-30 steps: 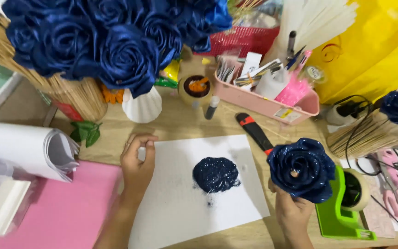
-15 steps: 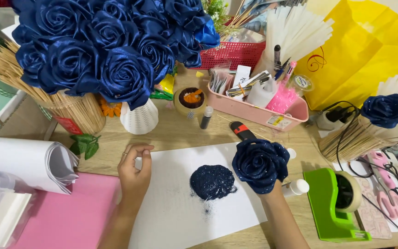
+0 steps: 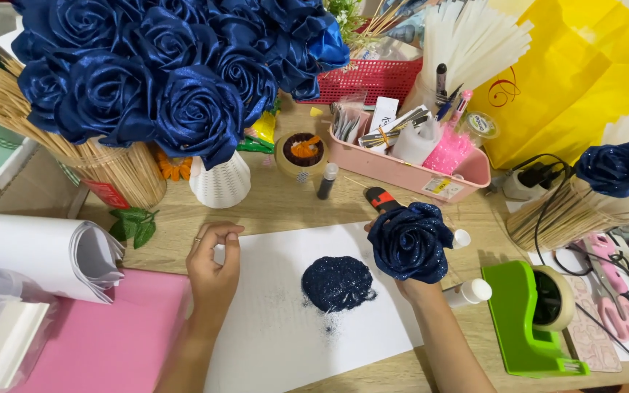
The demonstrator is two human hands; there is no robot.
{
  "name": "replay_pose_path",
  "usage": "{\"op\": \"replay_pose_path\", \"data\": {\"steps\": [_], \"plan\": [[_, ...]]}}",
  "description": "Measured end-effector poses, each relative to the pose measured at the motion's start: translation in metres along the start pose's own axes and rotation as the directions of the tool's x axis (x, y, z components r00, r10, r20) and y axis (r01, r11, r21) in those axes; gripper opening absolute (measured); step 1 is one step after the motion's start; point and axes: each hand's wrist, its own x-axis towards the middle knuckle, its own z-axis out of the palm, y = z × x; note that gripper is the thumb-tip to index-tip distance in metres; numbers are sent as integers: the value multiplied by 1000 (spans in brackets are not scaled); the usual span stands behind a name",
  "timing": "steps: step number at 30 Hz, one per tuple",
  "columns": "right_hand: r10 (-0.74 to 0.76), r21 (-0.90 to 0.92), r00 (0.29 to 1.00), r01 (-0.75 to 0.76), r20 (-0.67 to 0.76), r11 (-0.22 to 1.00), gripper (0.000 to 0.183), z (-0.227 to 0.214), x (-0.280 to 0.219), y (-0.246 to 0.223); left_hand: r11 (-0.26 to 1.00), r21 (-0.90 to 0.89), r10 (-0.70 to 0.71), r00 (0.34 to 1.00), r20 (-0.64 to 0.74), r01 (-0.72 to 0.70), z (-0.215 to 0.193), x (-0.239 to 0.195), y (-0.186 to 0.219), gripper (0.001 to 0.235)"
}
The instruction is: The person applies glue to the base of a blue artificial rose and presses it into a pile of dark blue glitter on a white sheet. They repeat this process with a second rose, using a wooden stick to help position the flowers in the glitter. The finished glittered roses are placed into a container of wooden sticks.
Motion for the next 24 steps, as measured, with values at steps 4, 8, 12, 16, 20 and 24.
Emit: {"op": "replay_pose_path", "data": {"steps": [4, 8, 12, 16, 20, 24], "plan": [[0, 6, 1000, 0, 23, 1000, 11, -1, -4, 2, 1000, -8, 0, 1000, 3, 0, -1, 0, 5, 17], [-12, 20, 998, 10, 59, 1000, 13, -3, -8, 2, 1000, -10, -4, 1000, 1, 4, 0, -1, 3, 18], [11, -80, 997, -5, 73, 997, 18, -40, -16, 52, 1000, -20, -3, 1000, -8, 3, 0, -1, 0, 17], [-1, -100, 997, 9, 77, 995, 20, -24, -17, 37, 999, -32, -7, 1000, -10, 7, -1, 0, 0, 16], [1, -33, 992, 3, 123, 999, 22, -22, -15, 32, 1000, -26, -10, 1000, -16, 9, -1, 0, -1, 18], [80, 132, 983, -102, 165, 986, 13, -19, -19, 14, 988, 24, -151, 988, 42, 150, -3, -3, 0, 19]]}}
